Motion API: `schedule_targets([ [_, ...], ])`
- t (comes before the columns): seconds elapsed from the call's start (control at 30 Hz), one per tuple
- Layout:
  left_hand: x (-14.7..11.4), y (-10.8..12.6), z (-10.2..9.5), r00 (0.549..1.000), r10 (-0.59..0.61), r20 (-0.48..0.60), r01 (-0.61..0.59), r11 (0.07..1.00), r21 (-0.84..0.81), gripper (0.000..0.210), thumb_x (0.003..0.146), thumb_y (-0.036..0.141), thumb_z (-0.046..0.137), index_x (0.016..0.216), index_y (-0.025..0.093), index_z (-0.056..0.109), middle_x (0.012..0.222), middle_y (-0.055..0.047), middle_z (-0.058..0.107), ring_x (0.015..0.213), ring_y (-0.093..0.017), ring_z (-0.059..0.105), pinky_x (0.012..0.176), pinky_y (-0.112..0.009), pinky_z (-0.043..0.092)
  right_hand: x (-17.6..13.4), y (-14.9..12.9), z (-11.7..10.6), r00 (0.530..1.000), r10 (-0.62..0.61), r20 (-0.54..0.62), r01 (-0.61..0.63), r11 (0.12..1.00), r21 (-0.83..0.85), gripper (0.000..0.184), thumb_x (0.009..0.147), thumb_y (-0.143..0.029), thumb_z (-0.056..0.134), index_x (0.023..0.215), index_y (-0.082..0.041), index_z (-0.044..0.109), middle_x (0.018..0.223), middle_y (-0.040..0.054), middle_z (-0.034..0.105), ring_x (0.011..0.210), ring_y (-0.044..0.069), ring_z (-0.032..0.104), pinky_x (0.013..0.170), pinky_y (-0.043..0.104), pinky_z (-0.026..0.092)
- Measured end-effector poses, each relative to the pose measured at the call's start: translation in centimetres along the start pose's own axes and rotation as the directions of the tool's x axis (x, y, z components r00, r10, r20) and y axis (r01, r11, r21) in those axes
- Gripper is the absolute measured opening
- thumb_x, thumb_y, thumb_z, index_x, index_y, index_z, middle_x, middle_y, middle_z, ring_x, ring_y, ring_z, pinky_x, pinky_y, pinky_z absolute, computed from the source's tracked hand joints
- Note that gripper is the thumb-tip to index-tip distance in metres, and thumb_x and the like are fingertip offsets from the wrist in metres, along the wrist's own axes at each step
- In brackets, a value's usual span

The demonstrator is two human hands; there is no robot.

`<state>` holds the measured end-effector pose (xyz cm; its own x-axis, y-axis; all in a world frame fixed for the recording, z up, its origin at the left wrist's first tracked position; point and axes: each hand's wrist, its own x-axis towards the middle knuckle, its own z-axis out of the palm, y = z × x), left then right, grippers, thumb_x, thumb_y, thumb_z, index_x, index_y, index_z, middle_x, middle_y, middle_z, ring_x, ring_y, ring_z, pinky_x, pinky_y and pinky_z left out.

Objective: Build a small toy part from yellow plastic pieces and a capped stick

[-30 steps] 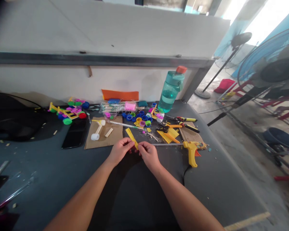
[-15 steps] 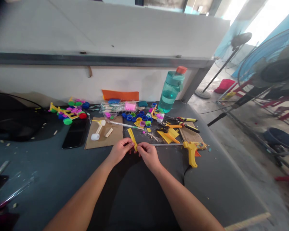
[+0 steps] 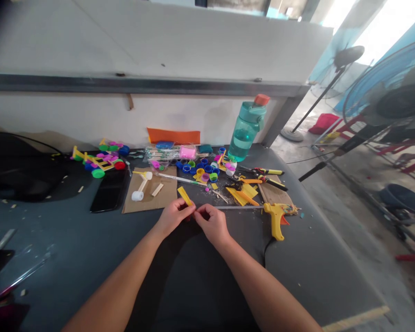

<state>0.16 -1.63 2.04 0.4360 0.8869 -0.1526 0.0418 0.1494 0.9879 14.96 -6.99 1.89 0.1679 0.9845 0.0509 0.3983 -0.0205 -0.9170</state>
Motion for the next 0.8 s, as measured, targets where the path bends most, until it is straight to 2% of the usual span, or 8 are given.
schedule_targets([
  [0.17, 0.1, 0.1, 0.2, 1.0, -0.023, -0.019, 0.021, 0.996, -0.089, 0.019, 0.072, 0.031, 0.064, 0.079, 0.013, 0.063, 0.065, 0.001, 0.058, 0.053, -0.01, 0.051, 0.054, -0.023, 0.04, 0.2, 0.1, -0.2, 0.999, 0.022, -0.042, -0.019, 0.996, 0.082, 0.022, 0.081, -0.037, 0.057, 0.068, -0.019, 0.059, 0.058, -0.0016, 0.056, 0.053, 0.013, 0.047, 0.052, 0.024, 0.036],
  [0.33, 0.2, 0.2, 0.3, 0.997, -0.051, -0.065, 0.042, 0.989, -0.142, 0.016, 0.068, 0.027, 0.063, 0.077, 0.014, 0.065, 0.06, 0.001, 0.061, 0.05, -0.01, 0.051, 0.052, -0.023, 0.042, 0.3, 0.4, -0.2, 0.999, 0.043, 0.002, -0.043, 0.983, 0.177, 0.02, 0.082, -0.035, 0.057, 0.069, -0.019, 0.059, 0.058, -0.0013, 0.057, 0.054, 0.013, 0.048, 0.052, 0.024, 0.036],
  [0.57, 0.1, 0.1, 0.2, 0.993, -0.087, -0.078, 0.071, 0.98, -0.186, 0.03, 0.074, 0.041, 0.063, 0.067, 0.012, 0.065, 0.059, -0.004, 0.066, 0.05, -0.012, 0.056, 0.051, -0.023, 0.045, 0.3, 1.0, 0.0, 0.995, 0.085, 0.062, -0.099, 0.953, 0.287, 0.023, 0.083, -0.039, 0.057, 0.07, -0.019, 0.057, 0.058, -0.0021, 0.056, 0.051, 0.011, 0.045, 0.048, 0.022, 0.033],
  [0.8, 0.0, 0.2, 0.3, 0.986, -0.126, -0.108, 0.098, 0.966, -0.239, 0.034, 0.073, 0.044, 0.066, 0.068, 0.011, 0.068, 0.057, -0.006, 0.068, 0.049, -0.013, 0.059, 0.051, -0.024, 0.048, 0.4, 1.3, 0.3, 0.995, 0.101, 0.013, -0.1, 0.946, 0.31, 0.027, 0.084, -0.045, 0.056, 0.073, -0.021, 0.054, 0.057, -0.0038, 0.052, 0.05, 0.011, 0.044, 0.045, 0.021, 0.031],
])
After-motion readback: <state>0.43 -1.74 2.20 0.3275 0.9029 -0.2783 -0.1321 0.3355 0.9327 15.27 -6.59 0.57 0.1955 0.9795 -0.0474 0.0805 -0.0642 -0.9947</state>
